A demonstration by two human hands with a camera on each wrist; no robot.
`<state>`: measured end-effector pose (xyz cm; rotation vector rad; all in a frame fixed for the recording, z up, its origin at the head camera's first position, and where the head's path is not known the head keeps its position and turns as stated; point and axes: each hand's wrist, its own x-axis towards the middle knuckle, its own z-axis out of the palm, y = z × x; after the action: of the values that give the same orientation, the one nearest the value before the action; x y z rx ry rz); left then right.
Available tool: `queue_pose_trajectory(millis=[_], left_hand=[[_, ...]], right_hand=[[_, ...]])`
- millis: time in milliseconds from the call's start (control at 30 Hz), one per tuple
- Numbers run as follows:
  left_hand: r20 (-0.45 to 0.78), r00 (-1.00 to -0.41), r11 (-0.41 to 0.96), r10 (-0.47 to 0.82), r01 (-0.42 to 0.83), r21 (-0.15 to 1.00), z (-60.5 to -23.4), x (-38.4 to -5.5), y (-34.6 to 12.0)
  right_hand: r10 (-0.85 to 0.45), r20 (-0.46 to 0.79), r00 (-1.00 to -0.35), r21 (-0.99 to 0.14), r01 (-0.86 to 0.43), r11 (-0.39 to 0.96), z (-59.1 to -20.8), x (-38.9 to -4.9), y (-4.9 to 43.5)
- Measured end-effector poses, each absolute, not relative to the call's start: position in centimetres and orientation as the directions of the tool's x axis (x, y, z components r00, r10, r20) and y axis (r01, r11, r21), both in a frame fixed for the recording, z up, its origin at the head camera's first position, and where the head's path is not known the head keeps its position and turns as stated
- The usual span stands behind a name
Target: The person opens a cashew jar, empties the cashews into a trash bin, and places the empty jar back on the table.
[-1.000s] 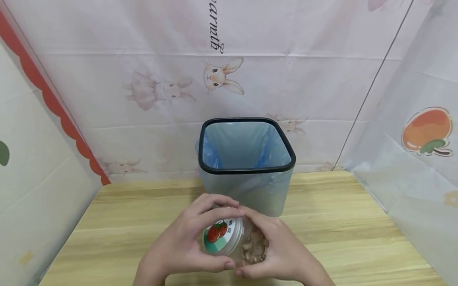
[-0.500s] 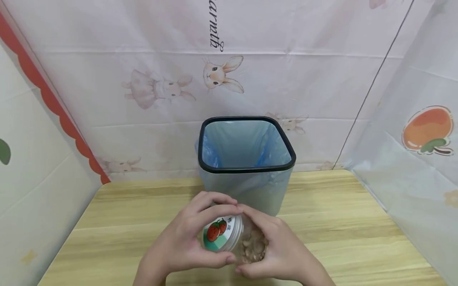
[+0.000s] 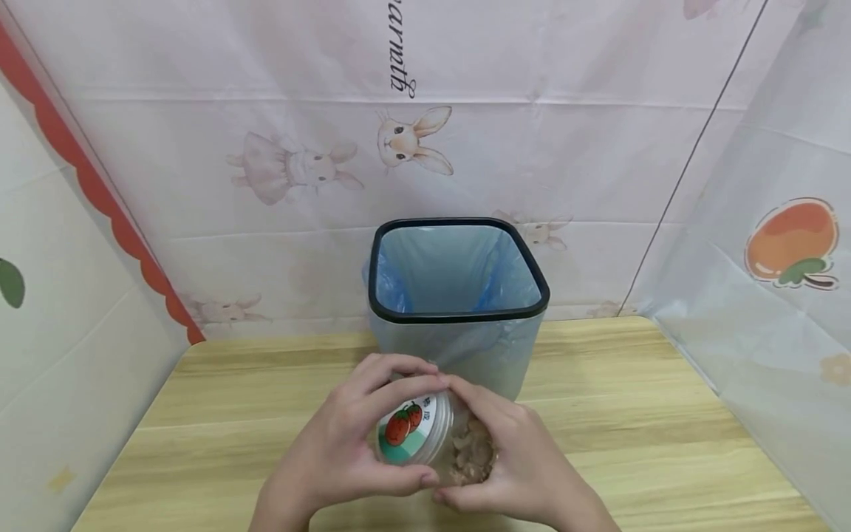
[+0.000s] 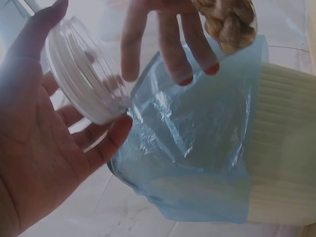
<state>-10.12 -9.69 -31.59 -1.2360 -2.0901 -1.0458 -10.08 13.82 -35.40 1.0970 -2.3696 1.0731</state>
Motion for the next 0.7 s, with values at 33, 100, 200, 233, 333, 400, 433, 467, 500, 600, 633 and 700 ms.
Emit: queue_pose_trajectory(millis=[33, 100, 200, 233, 333, 400, 433, 467, 500, 600, 633, 700], left_hand=[[0.734, -0.452, 0.277, 0.508, 0.892, 0.358, -31.51, -10.12, -9.71], [0.754, -0.41, 0.228, 0.513, 0.912, 0.341, -31.3, -10.1, -9.69], [0.775, -0.354, 0.153, 0.523, 0.934, 0.323, -30.99, -10.02, -9.54], [0.778, -0.342, 0.134, 0.527, 0.937, 0.321, -30.91, -9.98, -9.48], [0.781, -0.327, 0.104, 0.532, 0.941, 0.323, -30.81, -9.85, -9.39], [0.786, -0.322, 0.103, 0.528, 0.943, 0.317, -30.81, -9.82, -9.35], [0.79, -0.317, 0.106, 0.525, 0.945, 0.309, -30.81, -9.85, -9.34], [0.793, -0.313, 0.113, 0.523, 0.947, 0.299, -30.81, -9.86, -9.33], [0.793, -0.315, 0.121, 0.522, 0.947, 0.297, -30.83, -9.87, -9.33], [0.789, -0.329, 0.147, 0.519, 0.944, 0.296, -30.93, -9.95, -9.41], [0.786, -0.336, 0.157, 0.519, 0.942, 0.298, -31.0, -9.95, -9.44], [0.78, -0.352, 0.172, 0.518, 0.936, 0.308, -31.17, -9.96, -9.52]], right_hand=[[-0.524, 0.549, -0.652, -0.512, -0.757, 0.405, -35.34, -10.05, 13.84], [-0.548, 0.541, -0.639, -0.555, -0.76, 0.338, -35.19, -10.06, 13.88], [-0.591, 0.519, -0.617, -0.629, -0.744, 0.225, -35.04, -10.1, 13.85], [-0.603, 0.511, -0.612, -0.651, -0.734, 0.193, -35.01, -10.11, 13.83], [-0.623, 0.498, -0.603, -0.685, -0.714, 0.144, -35.0, -10.1, 13.78], [-0.624, 0.492, -0.608, -0.692, -0.707, 0.143, -35.0, -10.09, 13.75], [-0.622, 0.493, -0.609, -0.688, -0.71, 0.15, -35.0, -10.11, 13.74], [-0.619, 0.494, -0.61, -0.683, -0.713, 0.158, -34.97, -10.11, 13.73], [-0.616, 0.495, -0.613, -0.677, -0.716, 0.169, -34.95, -10.13, 13.71], [-0.608, 0.491, -0.624, -0.669, -0.717, 0.196, -34.93, -10.1, 13.65], [-0.604, 0.494, -0.626, -0.664, -0.72, 0.203, -34.96, -10.08, 13.63], [-0.599, 0.49, -0.633, -0.66, -0.719, 0.22, -35.07, -10.01, 13.59]])
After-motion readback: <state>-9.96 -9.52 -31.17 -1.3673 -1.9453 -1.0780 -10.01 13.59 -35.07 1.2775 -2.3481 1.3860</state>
